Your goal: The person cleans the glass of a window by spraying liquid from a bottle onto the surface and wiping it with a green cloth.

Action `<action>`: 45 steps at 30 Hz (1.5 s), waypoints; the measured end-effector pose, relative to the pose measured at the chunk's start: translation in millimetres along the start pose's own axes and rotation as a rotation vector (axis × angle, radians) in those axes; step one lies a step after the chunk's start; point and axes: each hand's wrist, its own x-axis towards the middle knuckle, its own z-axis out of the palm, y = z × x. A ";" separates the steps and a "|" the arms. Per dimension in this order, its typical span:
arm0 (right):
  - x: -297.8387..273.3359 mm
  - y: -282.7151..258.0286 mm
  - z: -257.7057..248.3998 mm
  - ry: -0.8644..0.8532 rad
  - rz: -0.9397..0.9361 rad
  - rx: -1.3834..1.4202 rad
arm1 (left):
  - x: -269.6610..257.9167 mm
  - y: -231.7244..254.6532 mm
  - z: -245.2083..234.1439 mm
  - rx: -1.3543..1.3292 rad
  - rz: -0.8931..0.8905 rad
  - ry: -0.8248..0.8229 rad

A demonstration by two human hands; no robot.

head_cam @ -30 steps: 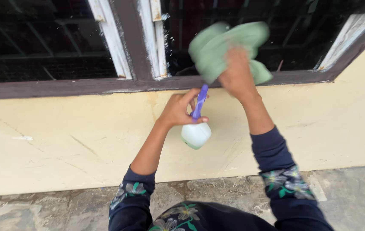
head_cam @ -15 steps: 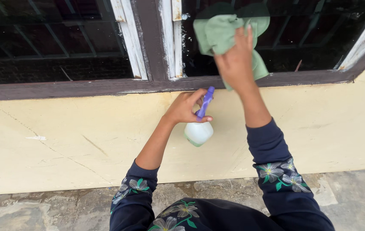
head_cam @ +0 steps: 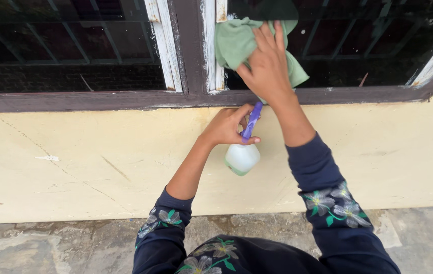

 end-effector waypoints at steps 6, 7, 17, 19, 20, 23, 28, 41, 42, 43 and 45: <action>-44.0 9.3 10.7 -0.182 0.027 0.211 | -0.5 0.9 2.2 -0.031 0.053 0.038; -53.4 17.3 3.6 -0.201 0.030 0.245 | 0.4 0.4 2.1 -0.026 0.061 0.041; -52.1 2.1 6.1 -0.458 -0.067 -0.030 | -0.3 -3.7 8.5 0.024 0.045 0.067; -47.2 11.0 -5.5 -0.134 0.131 0.113 | -2.0 -2.5 8.9 0.006 0.021 0.043; -43.0 15.9 -6.4 0.032 0.222 0.182 | -0.4 -1.7 7.0 0.000 0.011 0.035; -40.3 15.9 4.6 0.119 0.317 -0.154 | 0.9 1.7 6.7 -0.035 -0.025 0.043; -78.7 34.9 -7.9 -0.202 0.092 0.067 | 0.7 5.0 9.6 -0.041 -0.020 0.057; -149.2 126.4 -62.9 0.112 0.363 -0.121 | 33.3 29.6 45.2 -0.228 -0.039 -0.045; -148.8 149.9 -71.3 0.206 0.601 -0.074 | 37.0 30.2 47.6 -0.224 -0.046 -0.051; -149.3 167.3 -77.3 0.302 0.837 -0.025 | 40.3 31.1 51.5 -0.221 -0.054 -0.057; -143.6 179.8 -73.2 0.532 0.811 0.190 | 46.2 33.0 57.8 -0.240 -0.049 -0.069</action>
